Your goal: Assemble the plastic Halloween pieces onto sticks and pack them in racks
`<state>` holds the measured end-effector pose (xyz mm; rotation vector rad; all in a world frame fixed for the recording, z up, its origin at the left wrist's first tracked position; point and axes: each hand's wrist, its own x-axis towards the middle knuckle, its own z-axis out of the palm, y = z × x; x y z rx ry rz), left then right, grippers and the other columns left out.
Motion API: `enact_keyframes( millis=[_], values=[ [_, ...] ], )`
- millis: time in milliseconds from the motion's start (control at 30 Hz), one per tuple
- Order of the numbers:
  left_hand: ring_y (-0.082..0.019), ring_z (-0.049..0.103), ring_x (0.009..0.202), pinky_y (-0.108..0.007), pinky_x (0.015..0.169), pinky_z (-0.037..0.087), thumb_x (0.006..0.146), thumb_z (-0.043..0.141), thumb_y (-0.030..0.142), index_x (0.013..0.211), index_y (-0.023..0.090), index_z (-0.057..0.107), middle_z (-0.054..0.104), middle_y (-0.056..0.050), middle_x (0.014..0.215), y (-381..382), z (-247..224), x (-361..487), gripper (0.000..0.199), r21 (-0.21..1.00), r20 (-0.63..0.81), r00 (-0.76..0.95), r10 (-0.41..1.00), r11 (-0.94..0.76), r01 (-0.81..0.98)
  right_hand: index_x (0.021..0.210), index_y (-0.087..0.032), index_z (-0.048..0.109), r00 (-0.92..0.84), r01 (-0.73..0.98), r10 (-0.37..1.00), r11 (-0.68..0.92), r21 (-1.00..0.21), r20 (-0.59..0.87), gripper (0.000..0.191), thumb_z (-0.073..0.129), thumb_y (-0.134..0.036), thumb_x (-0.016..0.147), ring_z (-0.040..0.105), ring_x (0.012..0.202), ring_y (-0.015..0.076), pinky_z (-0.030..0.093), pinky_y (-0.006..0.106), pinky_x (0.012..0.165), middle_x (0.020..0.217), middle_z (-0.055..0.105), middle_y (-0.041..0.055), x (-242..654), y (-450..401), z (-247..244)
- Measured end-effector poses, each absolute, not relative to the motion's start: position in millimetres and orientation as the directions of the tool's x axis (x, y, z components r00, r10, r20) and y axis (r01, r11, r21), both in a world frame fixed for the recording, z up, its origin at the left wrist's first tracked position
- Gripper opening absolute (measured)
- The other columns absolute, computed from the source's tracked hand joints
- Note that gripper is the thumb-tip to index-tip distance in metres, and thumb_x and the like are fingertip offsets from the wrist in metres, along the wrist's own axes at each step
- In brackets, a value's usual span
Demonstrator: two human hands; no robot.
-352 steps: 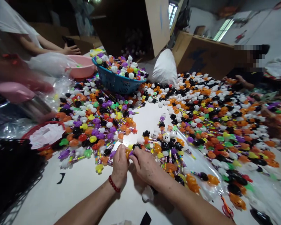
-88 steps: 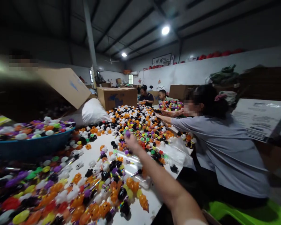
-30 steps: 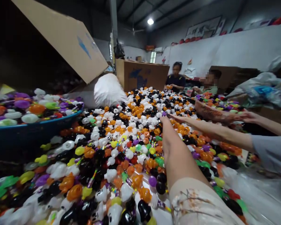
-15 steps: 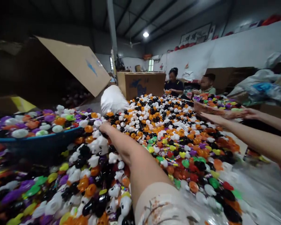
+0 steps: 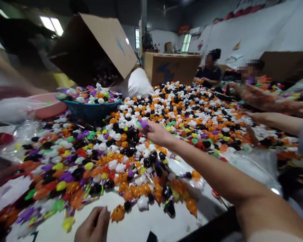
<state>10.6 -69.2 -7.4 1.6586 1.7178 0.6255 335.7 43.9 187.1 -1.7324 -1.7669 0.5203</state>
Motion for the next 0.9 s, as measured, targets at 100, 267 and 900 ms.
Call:
enact_keyframes(
  millis=[100, 267, 900],
  values=[
    [-0.014, 0.054, 0.057, -0.023, 0.055, 0.042, 0.093, 0.047, 0.052, 0.078, 0.021, 0.06, 0.059, 0.003, 0.061, -66, -12, 11, 0.036, 0.745, -0.055, 0.095, 0.994, -0.022, 0.667, 0.081, -0.018, 0.059, -0.051, 0.666, 0.987, 0.146, -0.732, 0.151, 0.023, 0.048, -0.032, 0.096, 0.055, 0.061, 0.0141, 0.044, 0.026, 0.057, 0.07, 0.061, 0.0005, 326, -70, 132],
    [-0.025, 0.063, 0.1, -0.038, 0.082, 0.056, 0.091, 0.055, 0.048, 0.12, 0.02, 0.054, 0.062, -0.011, 0.112, -80, -10, 16, 0.041, 0.683, 0.259, 0.145, 0.955, -0.287, 0.672, 0.103, -0.02, 0.062, -0.11, 0.815, 0.873, 0.353, -0.459, 0.475, 0.018, 0.05, -0.027, 0.091, 0.052, 0.121, 0.0323, 0.038, 0.056, 0.104, 0.126, 0.062, 0.0146, 281, -188, 31],
    [-0.039, 0.006, 0.151, -0.062, 0.117, 0.029, 0.089, 0.058, 0.025, 0.149, 0.009, 0.03, 0.017, -0.026, 0.16, -78, -25, 112, 0.067, 0.433, 0.324, 0.364, 0.873, -0.479, 0.763, 0.118, -0.023, 0.067, 0.088, 0.976, 0.944, -0.018, -0.216, 0.317, 0.034, 0.046, -0.02, 0.091, 0.017, 0.148, 0.0397, 0.043, 0.067, 0.093, 0.162, 0.027, 0.01, 285, -116, -12]
  ],
)
